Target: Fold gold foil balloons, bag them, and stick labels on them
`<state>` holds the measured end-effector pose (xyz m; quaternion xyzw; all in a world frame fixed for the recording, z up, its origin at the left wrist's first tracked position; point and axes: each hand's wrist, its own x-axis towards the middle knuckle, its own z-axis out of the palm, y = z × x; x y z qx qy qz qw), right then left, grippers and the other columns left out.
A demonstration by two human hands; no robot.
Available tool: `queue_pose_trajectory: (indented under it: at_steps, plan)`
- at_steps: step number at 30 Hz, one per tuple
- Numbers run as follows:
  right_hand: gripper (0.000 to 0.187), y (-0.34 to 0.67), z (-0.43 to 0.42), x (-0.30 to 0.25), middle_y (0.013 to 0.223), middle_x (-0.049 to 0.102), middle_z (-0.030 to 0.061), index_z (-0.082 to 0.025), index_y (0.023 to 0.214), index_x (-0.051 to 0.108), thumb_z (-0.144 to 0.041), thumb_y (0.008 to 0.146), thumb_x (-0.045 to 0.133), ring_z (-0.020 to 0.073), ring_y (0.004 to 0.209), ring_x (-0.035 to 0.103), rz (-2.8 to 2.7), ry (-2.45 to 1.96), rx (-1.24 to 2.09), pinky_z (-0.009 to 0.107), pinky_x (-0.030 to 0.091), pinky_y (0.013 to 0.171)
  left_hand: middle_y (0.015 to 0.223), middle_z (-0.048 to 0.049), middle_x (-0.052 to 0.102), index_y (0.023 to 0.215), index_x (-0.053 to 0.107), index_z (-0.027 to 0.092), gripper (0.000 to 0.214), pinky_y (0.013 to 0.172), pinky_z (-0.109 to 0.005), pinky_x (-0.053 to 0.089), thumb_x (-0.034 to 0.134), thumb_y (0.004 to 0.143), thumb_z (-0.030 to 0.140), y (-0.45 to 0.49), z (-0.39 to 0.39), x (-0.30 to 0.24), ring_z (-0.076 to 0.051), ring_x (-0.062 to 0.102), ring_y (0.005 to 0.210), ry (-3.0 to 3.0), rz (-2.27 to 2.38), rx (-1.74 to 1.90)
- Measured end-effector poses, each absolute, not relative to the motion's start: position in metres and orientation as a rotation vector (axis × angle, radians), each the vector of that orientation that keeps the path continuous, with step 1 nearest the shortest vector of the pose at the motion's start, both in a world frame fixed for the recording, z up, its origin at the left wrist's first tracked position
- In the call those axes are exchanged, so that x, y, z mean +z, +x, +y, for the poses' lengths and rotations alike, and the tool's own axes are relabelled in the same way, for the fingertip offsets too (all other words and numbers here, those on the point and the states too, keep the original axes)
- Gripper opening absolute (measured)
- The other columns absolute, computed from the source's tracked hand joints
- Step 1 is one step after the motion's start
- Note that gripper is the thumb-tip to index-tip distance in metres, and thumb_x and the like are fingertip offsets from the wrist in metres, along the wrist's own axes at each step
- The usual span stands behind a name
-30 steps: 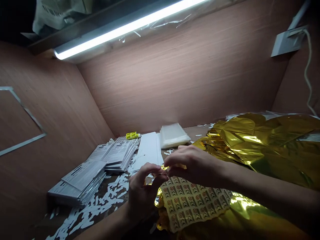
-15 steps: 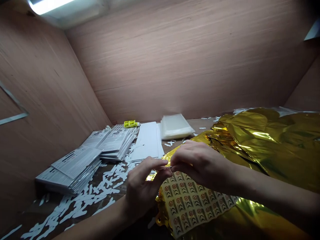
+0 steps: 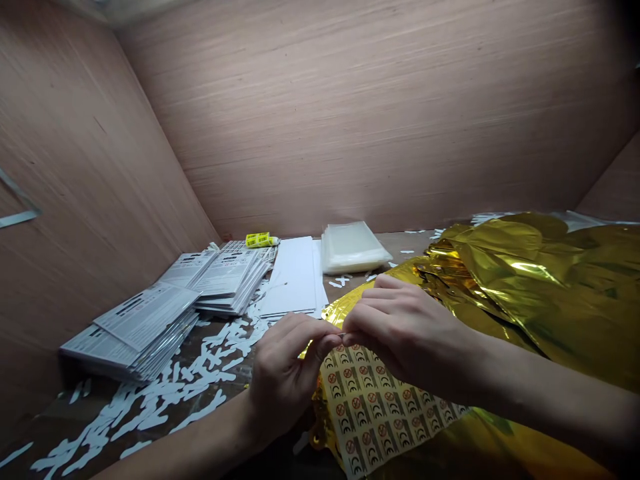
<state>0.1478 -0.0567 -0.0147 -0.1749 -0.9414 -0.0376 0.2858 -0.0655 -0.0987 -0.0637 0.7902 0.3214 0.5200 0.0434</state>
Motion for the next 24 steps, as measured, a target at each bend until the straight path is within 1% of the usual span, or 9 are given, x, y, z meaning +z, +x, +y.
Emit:
queue_pose_trajectory:
  at_steps: [5,9,11,13,15,17,19,21,24]
  plan:
    - [0.030,0.1453,-0.0562,-0.0175,0.066,0.060,0.0001,-0.015,0.076,0.060,-0.016,0.103,0.047,0.0144,0.060,0.045,-2.536,-0.464,-0.138,0.034,0.026,0.067,0.084,-0.0033,0.070,0.093,0.068,0.016,0.009,0.072,-0.028,0.047,0.063,0.095,0.008,-0.0644,-0.0995,-0.0614,-0.015,0.062,0.077,2.451,0.990,1.560]
    - [0.032,0.1451,-0.0555,-0.0176,0.067,0.063,-0.0001,-0.015,0.081,0.064,-0.026,0.107,0.048,0.0142,0.061,0.050,-2.491,-0.459,-0.031,0.033,0.029,0.070,0.079,-0.0029,0.066,0.090,0.065,0.016,0.013,0.070,-0.029,0.044,0.057,0.097,0.008,-0.0641,-0.1000,-0.0614,-0.014,0.058,0.073,2.478,1.019,1.541]
    - [0.026,0.1461,-0.0552,-0.0168,0.072,0.068,-0.0001,-0.015,0.087,0.066,-0.030,0.105,0.056,0.0141,0.066,0.057,-2.433,-0.455,0.059,0.032,0.032,0.072,0.079,-0.0028,0.065,0.089,0.064,0.016,0.014,0.070,-0.029,0.043,0.056,0.097,0.008,-0.0641,-0.1004,-0.0624,-0.015,0.058,0.072,2.493,1.030,1.538]
    - [0.015,0.1471,-0.0548,-0.0163,0.078,0.071,-0.0011,-0.016,0.092,0.066,-0.027,0.102,0.062,0.0133,0.070,0.060,-2.390,-0.433,0.113,0.031,0.034,0.074,0.079,-0.0029,0.066,0.090,0.064,0.016,0.013,0.071,-0.029,0.044,0.056,0.097,0.008,-0.0640,-0.1004,-0.0641,-0.015,0.059,0.073,2.506,1.016,1.542]
    - [0.008,0.1475,-0.0546,-0.0168,0.079,0.072,-0.0029,-0.017,0.093,0.066,-0.022,0.099,0.065,0.0119,0.069,0.060,-2.373,-0.406,0.126,0.030,0.035,0.074,0.080,-0.0027,0.067,0.090,0.064,0.016,0.013,0.071,-0.029,0.044,0.056,0.097,0.008,-0.0639,-0.0998,-0.0657,-0.015,0.060,0.073,2.505,1.011,1.549]
    - [0.007,0.1472,-0.0547,-0.0182,0.078,0.072,-0.0037,-0.017,0.093,0.065,-0.017,0.099,0.063,0.0110,0.065,0.058,-2.373,-0.397,0.130,0.031,0.034,0.073,0.080,-0.0021,0.068,0.090,0.064,0.016,0.012,0.071,-0.028,0.045,0.057,0.098,0.009,-0.0641,-0.0985,-0.0669,-0.014,0.061,0.073,2.501,1.006,1.556]
    - [0.008,0.1465,-0.0551,-0.0198,0.075,0.071,-0.0030,-0.016,0.092,0.065,-0.015,0.100,0.060,0.0112,0.064,0.057,-2.374,-0.410,0.124,0.031,0.033,0.072,0.083,-0.0020,0.070,0.094,0.066,0.016,0.011,0.072,-0.027,0.047,0.057,0.100,0.013,-0.0650,-0.0966,-0.0673,-0.014,0.064,0.075,2.497,0.997,1.556]
    - [0.011,0.1457,-0.0559,-0.0209,0.074,0.070,-0.0015,-0.015,0.092,0.065,-0.015,0.101,0.057,0.0119,0.064,0.057,-2.377,-0.425,0.101,0.032,0.033,0.071,0.091,-0.0035,0.074,0.104,0.068,0.016,0.010,0.077,-0.027,0.050,0.059,0.102,0.022,-0.0661,-0.0948,-0.0670,-0.015,0.068,0.083,2.480,0.982,1.566]
    - [0.016,0.1449,-0.0572,-0.0213,0.073,0.070,-0.0004,-0.014,0.091,0.065,-0.015,0.102,0.054,0.0125,0.063,0.056,-2.402,-0.434,0.061,0.033,0.031,0.070,0.102,-0.0051,0.077,0.114,0.067,0.016,0.029,0.086,-0.026,0.053,0.072,0.095,0.036,-0.0672,-0.0931,-0.0661,-0.016,0.072,0.094,2.460,0.945,1.616]
